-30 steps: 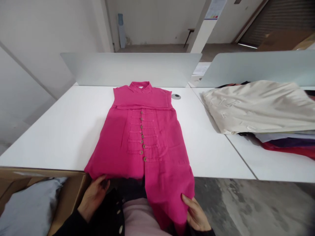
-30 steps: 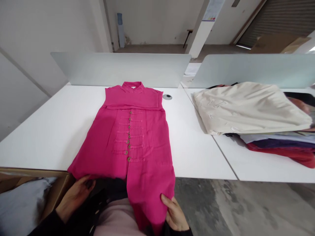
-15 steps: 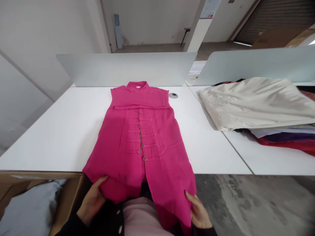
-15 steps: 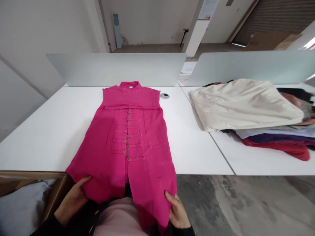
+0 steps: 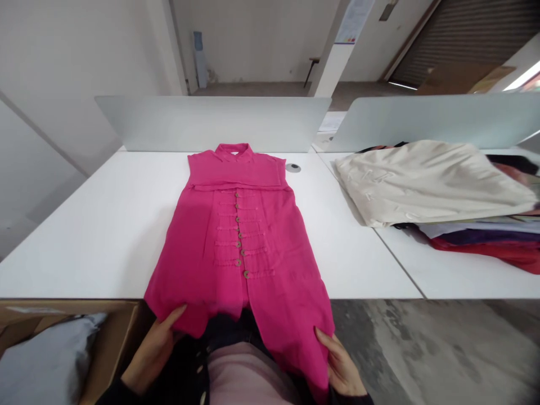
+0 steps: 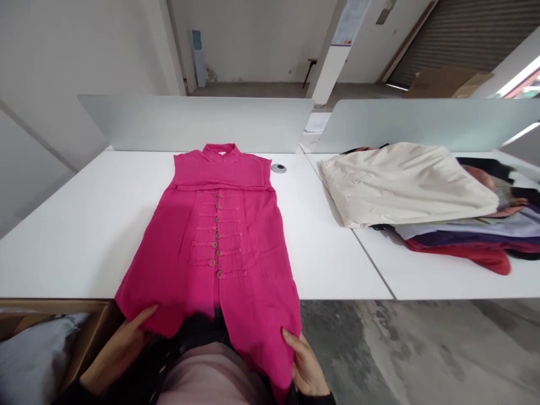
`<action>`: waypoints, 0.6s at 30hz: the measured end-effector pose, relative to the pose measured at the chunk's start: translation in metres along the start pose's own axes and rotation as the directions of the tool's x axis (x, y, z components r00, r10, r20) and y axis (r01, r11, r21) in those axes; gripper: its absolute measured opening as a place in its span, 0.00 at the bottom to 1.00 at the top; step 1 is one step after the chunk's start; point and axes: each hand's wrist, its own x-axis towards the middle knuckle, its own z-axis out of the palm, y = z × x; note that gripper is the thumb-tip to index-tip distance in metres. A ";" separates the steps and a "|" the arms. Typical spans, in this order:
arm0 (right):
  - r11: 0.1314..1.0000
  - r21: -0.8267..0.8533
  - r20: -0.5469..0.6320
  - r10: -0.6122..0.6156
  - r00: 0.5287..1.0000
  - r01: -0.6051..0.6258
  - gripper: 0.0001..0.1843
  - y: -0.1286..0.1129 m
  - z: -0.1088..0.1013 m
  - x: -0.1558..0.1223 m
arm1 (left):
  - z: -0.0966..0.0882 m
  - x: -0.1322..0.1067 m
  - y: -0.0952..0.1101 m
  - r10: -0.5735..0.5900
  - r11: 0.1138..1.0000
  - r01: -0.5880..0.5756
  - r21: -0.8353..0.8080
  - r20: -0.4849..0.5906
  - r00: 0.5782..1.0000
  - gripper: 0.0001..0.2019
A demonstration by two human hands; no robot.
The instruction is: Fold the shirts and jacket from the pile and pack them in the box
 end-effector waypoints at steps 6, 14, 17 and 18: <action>0.999 0.008 -0.095 -0.034 0.995 0.035 0.23 -0.013 0.002 -0.017 | -0.019 -0.021 0.002 -0.050 0.970 0.039 0.241 0.040 0.998 0.25; 0.999 -0.049 -0.043 -0.016 0.999 0.014 0.20 -0.019 -0.003 -0.022 | -0.031 -0.038 -0.008 -0.077 0.936 -0.006 0.353 0.219 0.973 0.32; 0.995 -0.104 0.040 -0.004 0.999 0.008 0.17 -0.024 -0.005 -0.020 | -0.024 -0.048 0.003 -0.099 0.927 0.012 0.375 0.212 0.972 0.32; 0.993 -0.114 0.064 -0.001 0.998 0.008 0.16 -0.028 -0.005 -0.019 | -0.023 -0.052 0.009 -0.100 0.921 0.009 0.390 0.215 0.971 0.31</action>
